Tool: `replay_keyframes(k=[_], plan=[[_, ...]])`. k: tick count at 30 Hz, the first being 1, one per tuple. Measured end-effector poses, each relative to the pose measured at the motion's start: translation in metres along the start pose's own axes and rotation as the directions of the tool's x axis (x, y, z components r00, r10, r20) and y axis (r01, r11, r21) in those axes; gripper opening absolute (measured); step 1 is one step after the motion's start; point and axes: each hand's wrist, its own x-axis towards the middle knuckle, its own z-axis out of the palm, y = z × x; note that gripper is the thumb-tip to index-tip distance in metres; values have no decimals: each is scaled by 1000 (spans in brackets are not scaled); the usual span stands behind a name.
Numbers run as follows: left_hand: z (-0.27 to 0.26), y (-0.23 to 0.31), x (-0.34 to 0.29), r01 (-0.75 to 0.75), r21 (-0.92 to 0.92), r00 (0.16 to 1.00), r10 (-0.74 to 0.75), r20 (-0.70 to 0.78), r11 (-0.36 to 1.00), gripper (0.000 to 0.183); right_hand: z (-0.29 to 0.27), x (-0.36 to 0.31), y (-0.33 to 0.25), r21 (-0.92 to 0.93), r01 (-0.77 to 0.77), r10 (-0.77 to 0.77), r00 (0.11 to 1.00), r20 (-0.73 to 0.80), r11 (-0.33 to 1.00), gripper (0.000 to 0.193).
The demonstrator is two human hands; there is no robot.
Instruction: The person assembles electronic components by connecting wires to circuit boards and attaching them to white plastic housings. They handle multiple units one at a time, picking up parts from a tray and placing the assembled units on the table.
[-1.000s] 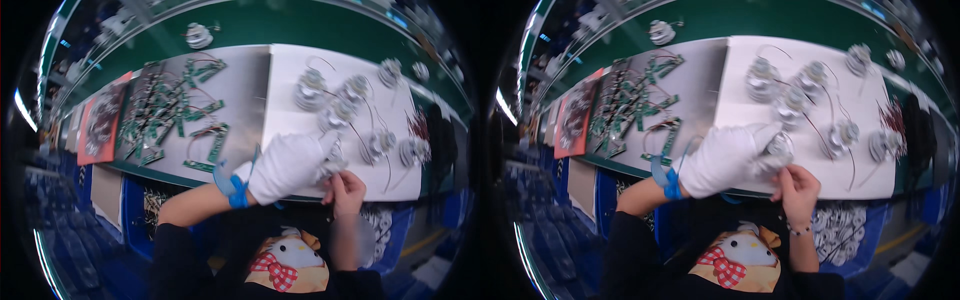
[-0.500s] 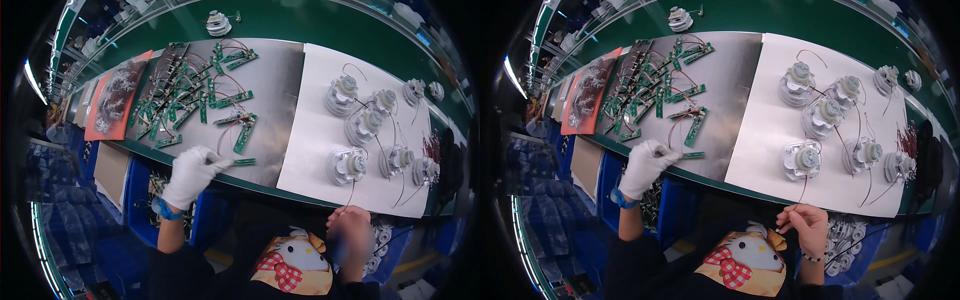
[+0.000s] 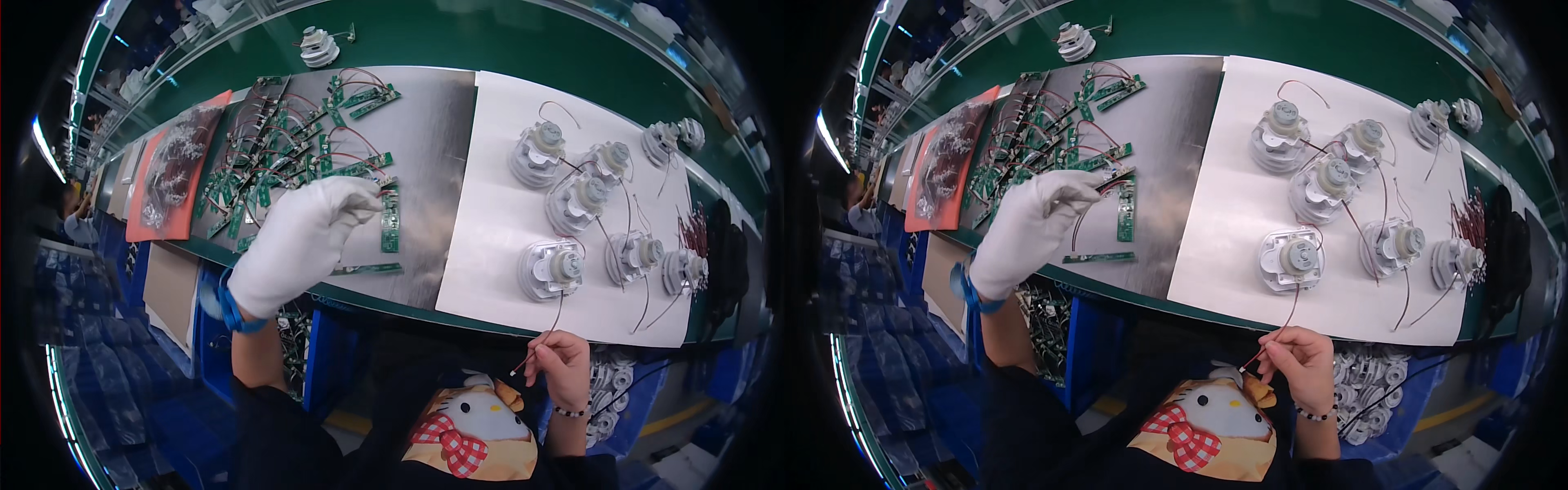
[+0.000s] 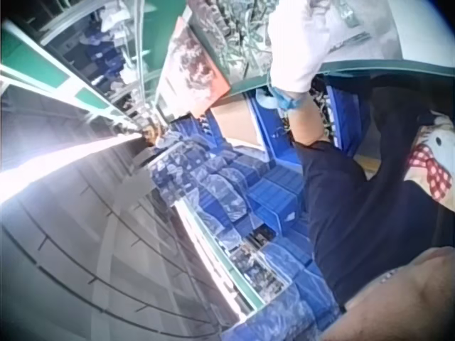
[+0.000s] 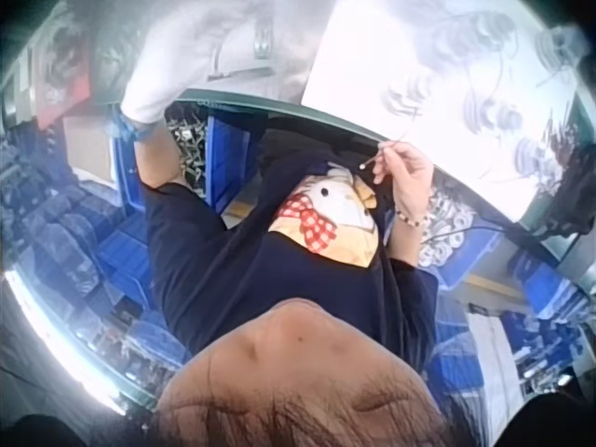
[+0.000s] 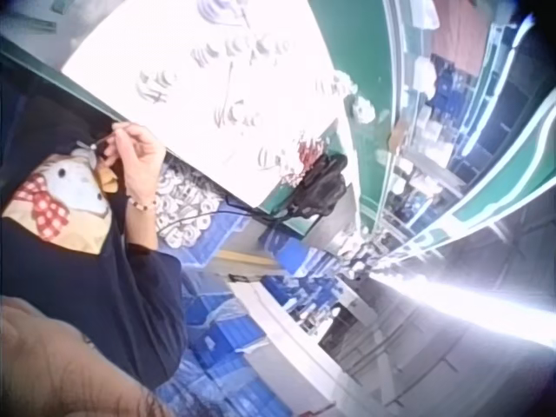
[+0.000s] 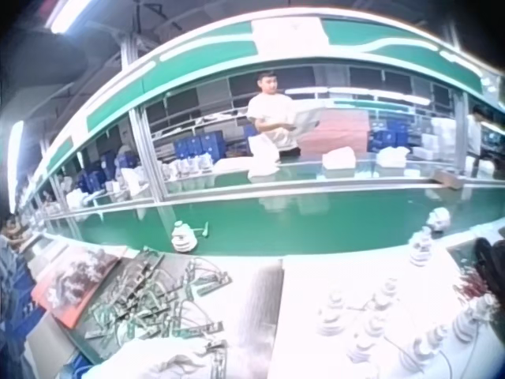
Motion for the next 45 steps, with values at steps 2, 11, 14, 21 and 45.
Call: replay_keyframes(k=[2, 11, 14, 21, 45], plan=[[1, 17, 7, 124, 158, 992, -119, -44, 980, 15, 0, 0, 1, 10, 2, -2, 1000, -2, 1000, 10], [63, -12, -9, 312, 723, 950, -227, -216, 617, 43, 1, 3, 4, 36, -16, 13, 997, 77, 999, 9], [61, -19, -1, 280, 722, 952, -283, -121, 632, 41, 4, 1, 1, 39, -86, 81, 990, 113, 996, 10], [54, -3, 19, 444, 580, 803, -591, 81, 683, 35, 12, 5, 0, 45, -155, 142, 967, 211, 987, 10], [99, 72, -34, 655, -362, 733, -443, 516, 663, 18, 40, 26, 4, -732, 492, -701, 713, 28, 471, 11]])
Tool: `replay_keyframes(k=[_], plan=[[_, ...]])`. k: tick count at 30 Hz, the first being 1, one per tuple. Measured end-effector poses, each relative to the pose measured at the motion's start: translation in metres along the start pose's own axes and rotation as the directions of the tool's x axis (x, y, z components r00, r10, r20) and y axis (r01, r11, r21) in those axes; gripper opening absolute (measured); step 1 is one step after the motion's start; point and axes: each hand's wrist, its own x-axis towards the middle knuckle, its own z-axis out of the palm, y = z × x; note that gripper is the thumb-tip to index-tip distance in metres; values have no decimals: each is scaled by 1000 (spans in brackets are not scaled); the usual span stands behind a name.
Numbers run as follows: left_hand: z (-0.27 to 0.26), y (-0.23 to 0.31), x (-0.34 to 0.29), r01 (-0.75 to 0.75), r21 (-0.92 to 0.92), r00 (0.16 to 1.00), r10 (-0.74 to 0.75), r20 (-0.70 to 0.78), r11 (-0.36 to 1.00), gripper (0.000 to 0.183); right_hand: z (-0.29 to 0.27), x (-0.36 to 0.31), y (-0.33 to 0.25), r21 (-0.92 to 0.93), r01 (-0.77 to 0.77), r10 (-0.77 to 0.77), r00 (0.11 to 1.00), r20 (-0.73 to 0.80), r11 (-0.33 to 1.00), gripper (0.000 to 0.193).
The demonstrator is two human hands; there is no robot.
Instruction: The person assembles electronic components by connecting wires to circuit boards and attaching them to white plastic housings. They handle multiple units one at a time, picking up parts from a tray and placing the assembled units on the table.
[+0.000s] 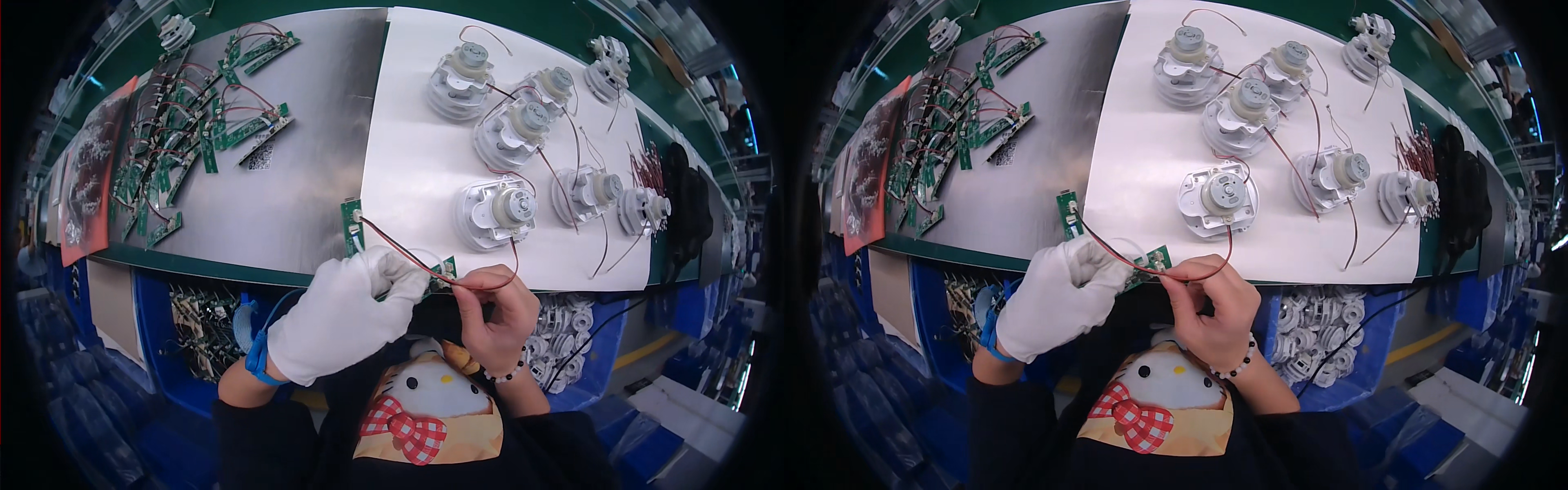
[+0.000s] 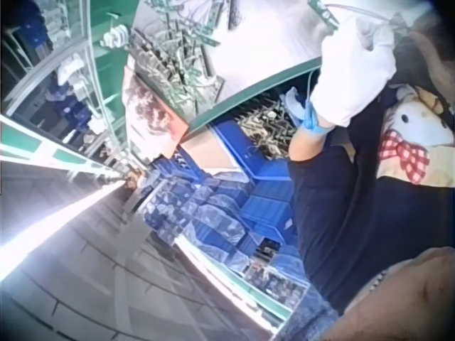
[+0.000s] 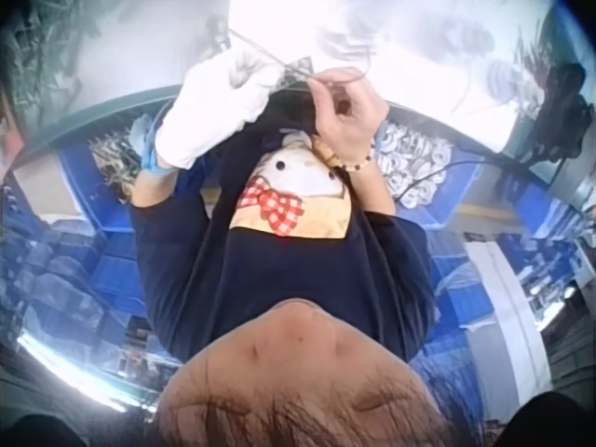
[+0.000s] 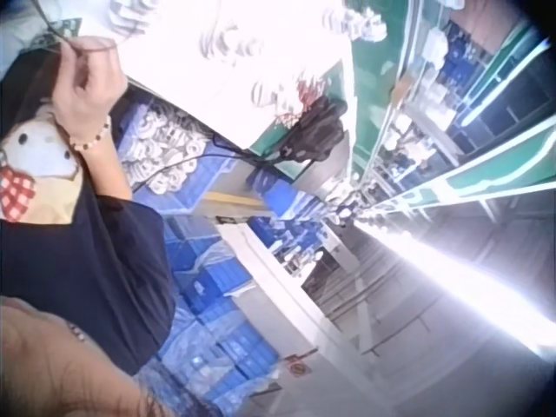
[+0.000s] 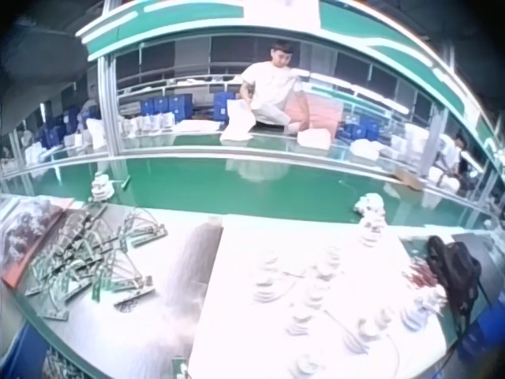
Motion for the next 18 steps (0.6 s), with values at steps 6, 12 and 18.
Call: replay_keyframes(k=[6, 12, 18], plan=[[2, -4, 1, -19, -29, 999, 20, 25, 999, 19, -4, 1, 4, -76, 173, -175, 985, -12, 982, 14], [-2, 11, 1, 51, -122, 998, -46, 49, 991, 12, -9, 4, 4, -186, 295, -285, 955, 75, 937, 15], [-3, 6, 0, -19, -110, 998, 25, 52, 994, 12, -11, 4, 3, -215, 272, -262, 962, 77, 938, 16]])
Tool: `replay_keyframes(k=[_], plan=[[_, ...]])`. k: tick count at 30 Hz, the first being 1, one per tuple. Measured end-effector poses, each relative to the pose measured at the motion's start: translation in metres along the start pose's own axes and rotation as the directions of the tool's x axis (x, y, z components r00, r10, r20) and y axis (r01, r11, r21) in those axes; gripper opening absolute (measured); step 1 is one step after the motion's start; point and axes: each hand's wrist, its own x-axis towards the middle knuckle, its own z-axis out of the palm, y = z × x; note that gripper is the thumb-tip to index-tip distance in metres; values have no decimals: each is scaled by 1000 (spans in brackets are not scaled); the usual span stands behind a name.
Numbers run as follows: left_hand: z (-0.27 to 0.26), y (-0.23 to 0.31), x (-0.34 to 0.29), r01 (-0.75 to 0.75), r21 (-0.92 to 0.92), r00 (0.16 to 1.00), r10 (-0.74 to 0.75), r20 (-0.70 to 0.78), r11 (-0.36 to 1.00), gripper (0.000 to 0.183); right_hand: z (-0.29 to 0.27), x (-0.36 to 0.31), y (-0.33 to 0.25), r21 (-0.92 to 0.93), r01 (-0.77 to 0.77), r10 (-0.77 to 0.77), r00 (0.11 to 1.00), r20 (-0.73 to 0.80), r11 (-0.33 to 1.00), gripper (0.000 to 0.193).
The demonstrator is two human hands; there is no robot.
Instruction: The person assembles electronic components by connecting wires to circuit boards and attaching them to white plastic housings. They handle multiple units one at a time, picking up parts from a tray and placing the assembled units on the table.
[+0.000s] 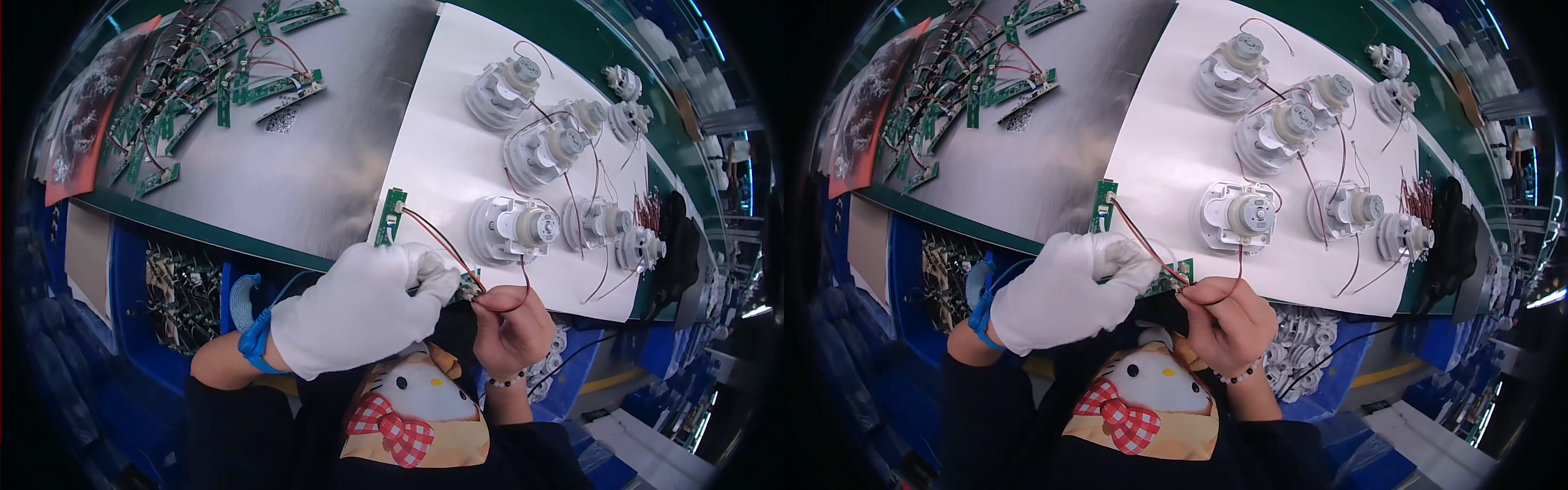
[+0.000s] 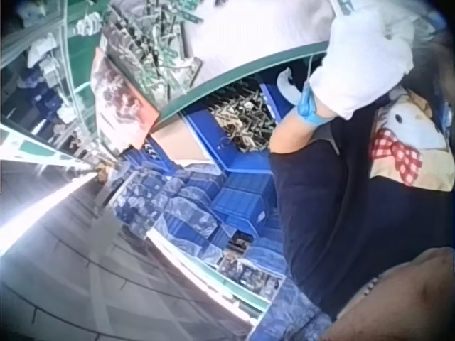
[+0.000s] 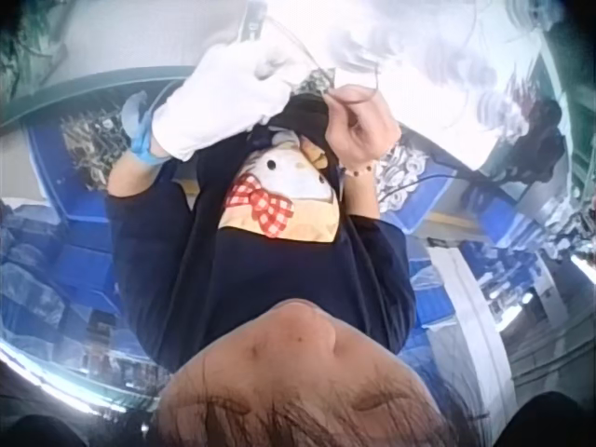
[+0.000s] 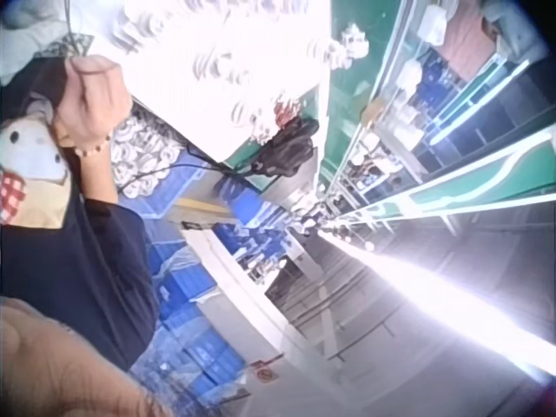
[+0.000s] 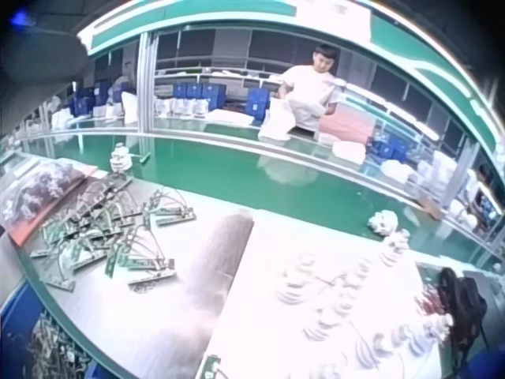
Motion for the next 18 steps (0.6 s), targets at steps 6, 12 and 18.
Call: replay_keyframes(k=[6, 12, 18], plan=[[0, -3, -1, -113, 42, 993, 112, 21, 993, 14, 0, 1, -2, -114, 53, -53, 999, 9, 992, 16], [-1, -6, -2, -157, 46, 987, 155, 47, 987, 17, -10, 3, -5, -88, 37, -30, 996, 80, 995, 18], [2, -8, -2, -245, 100, 969, 245, 12, 964, 17, -10, 1, -7, 4, -38, 38, 998, 44, 999, 17]])
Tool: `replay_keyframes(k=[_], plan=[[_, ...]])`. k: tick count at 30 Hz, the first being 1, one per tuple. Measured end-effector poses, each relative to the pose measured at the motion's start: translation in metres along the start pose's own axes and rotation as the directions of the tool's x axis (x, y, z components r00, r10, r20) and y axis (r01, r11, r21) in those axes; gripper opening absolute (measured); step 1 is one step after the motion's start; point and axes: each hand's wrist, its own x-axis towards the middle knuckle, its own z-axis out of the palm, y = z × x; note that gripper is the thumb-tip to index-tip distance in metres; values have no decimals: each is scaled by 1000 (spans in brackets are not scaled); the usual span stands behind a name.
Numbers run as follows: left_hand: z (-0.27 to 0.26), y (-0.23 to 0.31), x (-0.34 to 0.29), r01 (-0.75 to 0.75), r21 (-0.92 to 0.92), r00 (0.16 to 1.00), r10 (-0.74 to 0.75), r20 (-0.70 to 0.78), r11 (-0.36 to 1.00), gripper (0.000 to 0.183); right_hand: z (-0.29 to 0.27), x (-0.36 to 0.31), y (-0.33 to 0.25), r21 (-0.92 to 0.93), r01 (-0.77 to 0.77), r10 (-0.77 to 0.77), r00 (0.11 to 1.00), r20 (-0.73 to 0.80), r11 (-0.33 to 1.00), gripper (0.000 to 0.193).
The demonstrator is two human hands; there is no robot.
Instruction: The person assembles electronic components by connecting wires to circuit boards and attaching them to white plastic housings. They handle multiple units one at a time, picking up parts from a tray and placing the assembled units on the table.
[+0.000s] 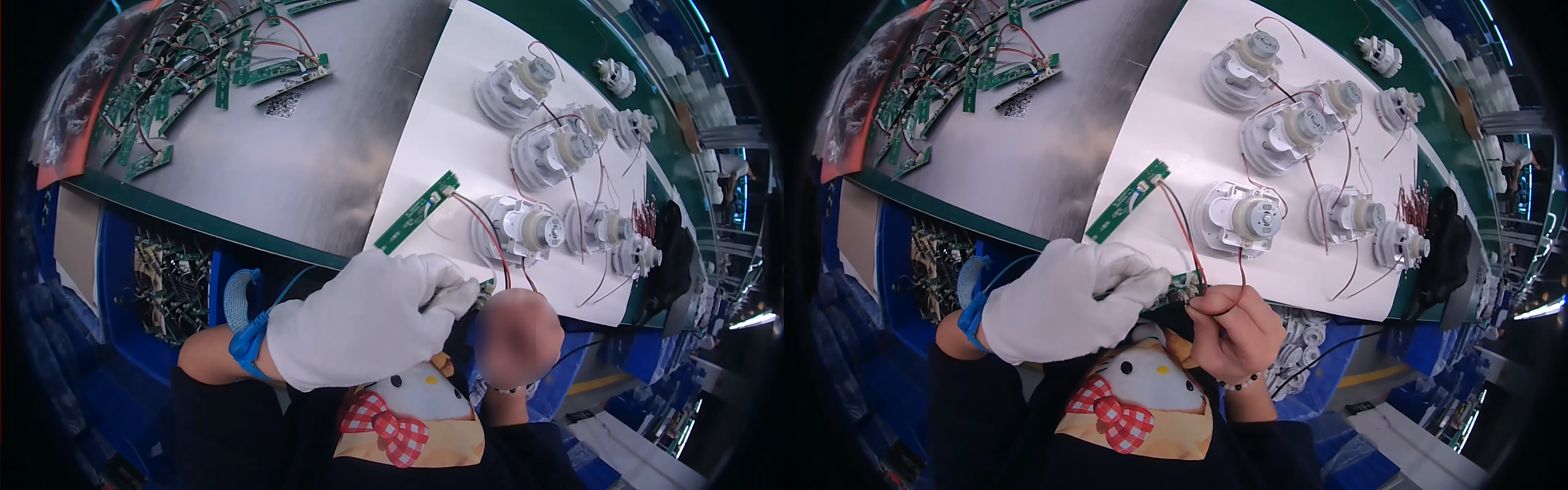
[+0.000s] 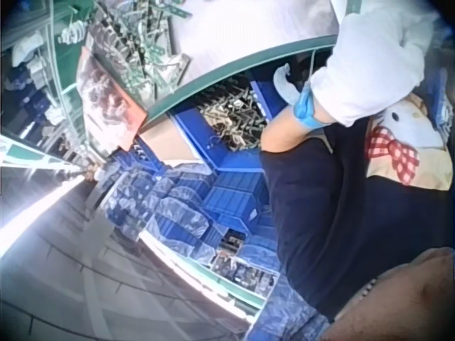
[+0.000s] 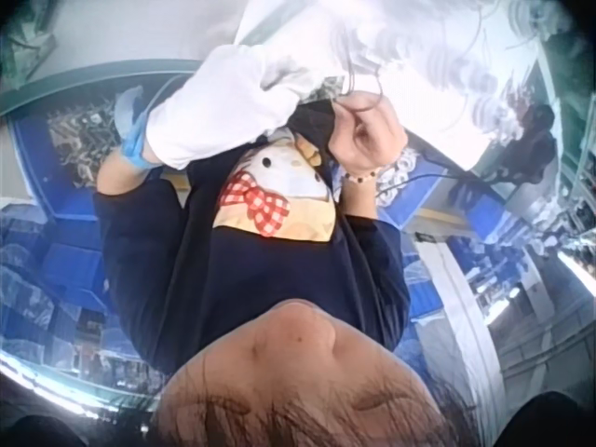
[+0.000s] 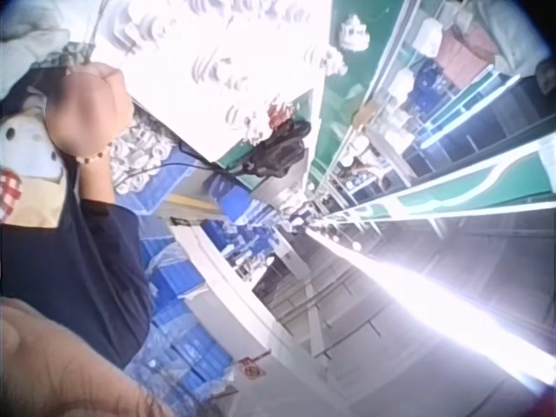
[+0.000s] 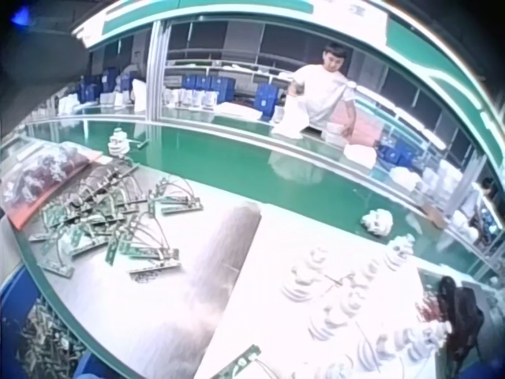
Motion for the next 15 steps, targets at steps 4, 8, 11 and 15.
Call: replay_keyframes(k=[4, 8, 11, 15], plan=[[3, -2, -2, -37, -29, 999, 37, -24, 999, 17, 4, -2, 1, -1, 0, 0, 999, -50, 1000, 15], [4, 0, -3, 26, -97, 1000, -26, 0, 995, 16, 5, -2, -1, -63, -3, 0, 999, -54, 998, 13], [10, -6, -4, -35, -69, 998, 31, -50, 997, 16, 7, 0, -2, -105, -13, 7, 998, -57, 994, 13], [14, -10, -5, -44, -95, 994, 34, -100, 995, 17, 9, 3, -5, -156, -8, 2, 999, -33, 988, 15]])
